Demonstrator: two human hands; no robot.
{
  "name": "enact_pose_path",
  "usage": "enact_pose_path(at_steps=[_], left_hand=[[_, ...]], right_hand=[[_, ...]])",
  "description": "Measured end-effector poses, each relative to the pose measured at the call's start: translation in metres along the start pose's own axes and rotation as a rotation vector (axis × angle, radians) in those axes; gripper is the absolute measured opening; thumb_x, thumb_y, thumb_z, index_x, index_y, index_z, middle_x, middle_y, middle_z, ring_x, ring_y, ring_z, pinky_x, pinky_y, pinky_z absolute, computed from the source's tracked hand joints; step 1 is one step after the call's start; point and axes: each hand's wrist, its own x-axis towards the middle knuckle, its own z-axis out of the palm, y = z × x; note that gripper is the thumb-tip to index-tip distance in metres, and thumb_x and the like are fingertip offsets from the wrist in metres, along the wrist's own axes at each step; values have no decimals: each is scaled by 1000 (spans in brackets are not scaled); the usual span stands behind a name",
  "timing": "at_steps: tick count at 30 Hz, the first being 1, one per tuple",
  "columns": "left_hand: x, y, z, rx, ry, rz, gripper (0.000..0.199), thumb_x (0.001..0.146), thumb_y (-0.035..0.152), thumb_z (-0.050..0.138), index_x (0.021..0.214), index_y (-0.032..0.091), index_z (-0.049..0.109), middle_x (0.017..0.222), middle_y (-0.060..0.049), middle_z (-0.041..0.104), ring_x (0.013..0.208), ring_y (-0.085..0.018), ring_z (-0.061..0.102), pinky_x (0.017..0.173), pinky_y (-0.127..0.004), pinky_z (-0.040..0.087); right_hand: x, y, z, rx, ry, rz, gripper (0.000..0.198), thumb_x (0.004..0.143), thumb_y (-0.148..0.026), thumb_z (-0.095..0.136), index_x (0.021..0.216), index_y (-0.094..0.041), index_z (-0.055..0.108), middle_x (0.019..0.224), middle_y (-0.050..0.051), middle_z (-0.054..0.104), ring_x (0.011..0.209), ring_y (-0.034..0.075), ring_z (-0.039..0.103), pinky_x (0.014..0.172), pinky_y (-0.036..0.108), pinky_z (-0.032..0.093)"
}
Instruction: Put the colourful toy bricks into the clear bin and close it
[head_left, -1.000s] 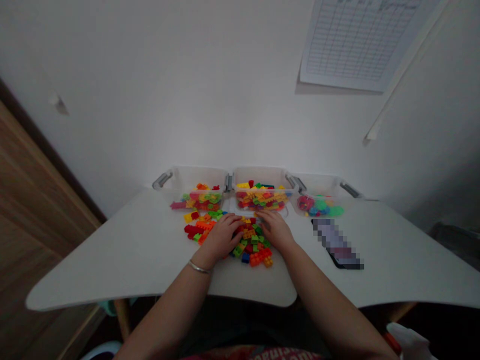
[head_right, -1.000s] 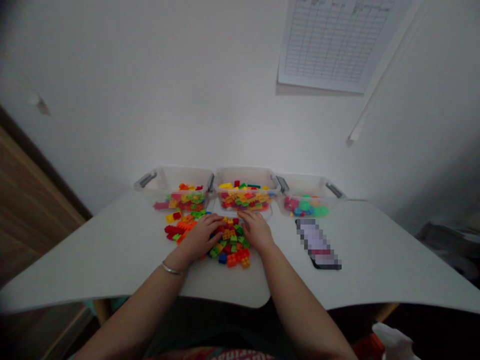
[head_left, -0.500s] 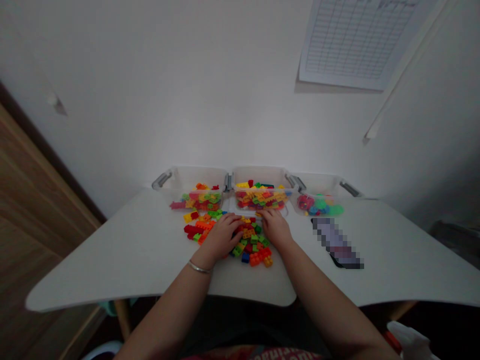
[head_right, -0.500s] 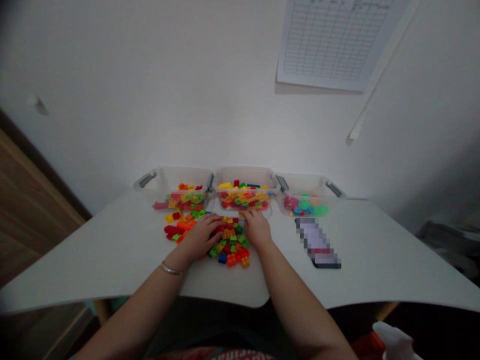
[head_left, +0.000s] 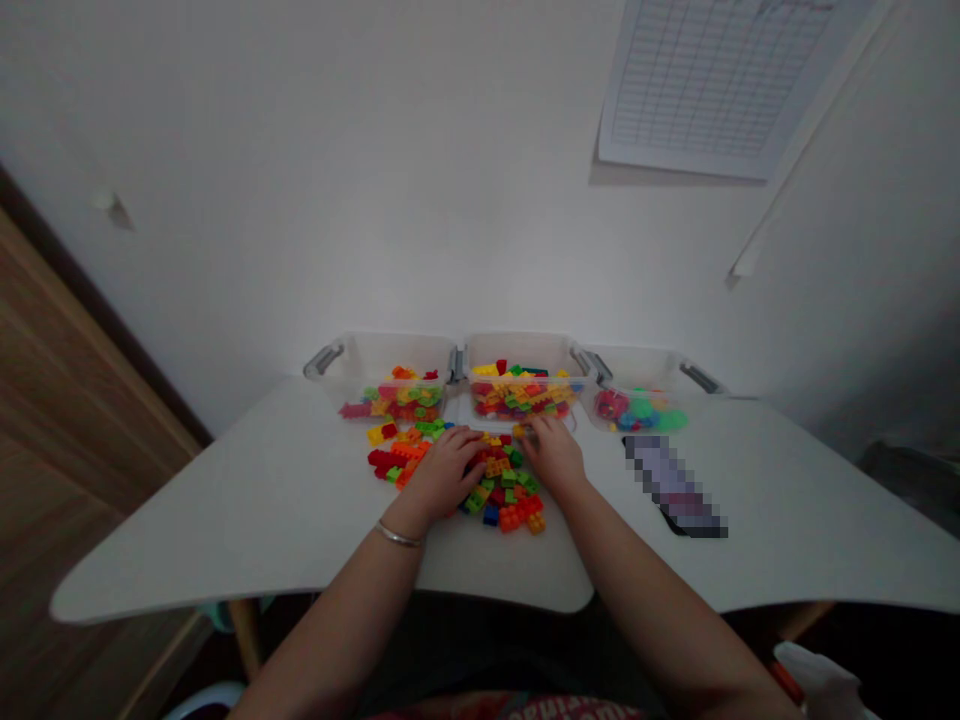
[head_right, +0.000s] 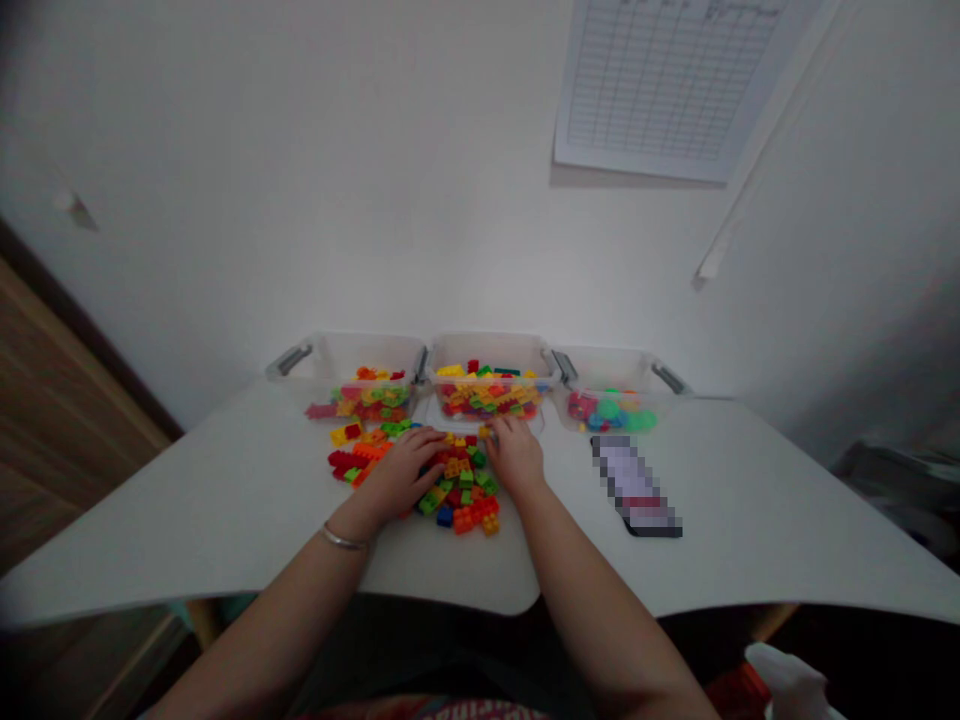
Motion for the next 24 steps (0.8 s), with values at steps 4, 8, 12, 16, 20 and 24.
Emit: enact_pose_path(at_steps=[4,8,12,16,20,24], left_hand=[[0,0,0,1,-6,-8,28,91,23,55,117,19,66,128,-8,64,123,-26,51,111,-49,41],[0,1,-1,9,-15,-11,30,92,24,55,119,18,65,129,-9,63,124,-26,51,111,-47,41],[0,1,-1,3,-12,-5,30,91,23,55,119,18,65,128,-9,63,124,-25,51,111,-48,41],[0,0,-1,-8,-9,-7,30,91,23,56,119,20,65,129,-9,63,124,-26,51,111,-49,41],[0,0,-2,-11,-19,-11,30,91,23,55,118,19,65,129,-9,62,124,-26,50,111,-49,41],[-1,0,-1,-13,-12,-10,30,91,23,55,119,19,65,129,-8,62,125,-26,50,111,-48,41]], right_hand=[[1,1,4,32,-18,-47,33,90,-23,58,122,-23,65,112,9,66,106,25,60,90,35,51],[2,6,9,112,11,-28,33,89,-26,60,120,-20,66,113,10,67,109,25,59,96,37,50],[4,10,14,194,40,-6,30,89,-29,60,116,-18,68,112,10,68,107,24,60,98,38,49],[6,12,17,215,54,4,23,87,-27,61,106,-18,71,106,10,69,105,24,61,97,39,49],[5,13,16,231,50,5,21,86,-26,62,103,-18,71,104,10,69,103,24,61,95,40,49],[4,12,14,223,38,-3,21,85,-25,60,103,-19,69,105,10,69,104,24,61,95,41,49]])
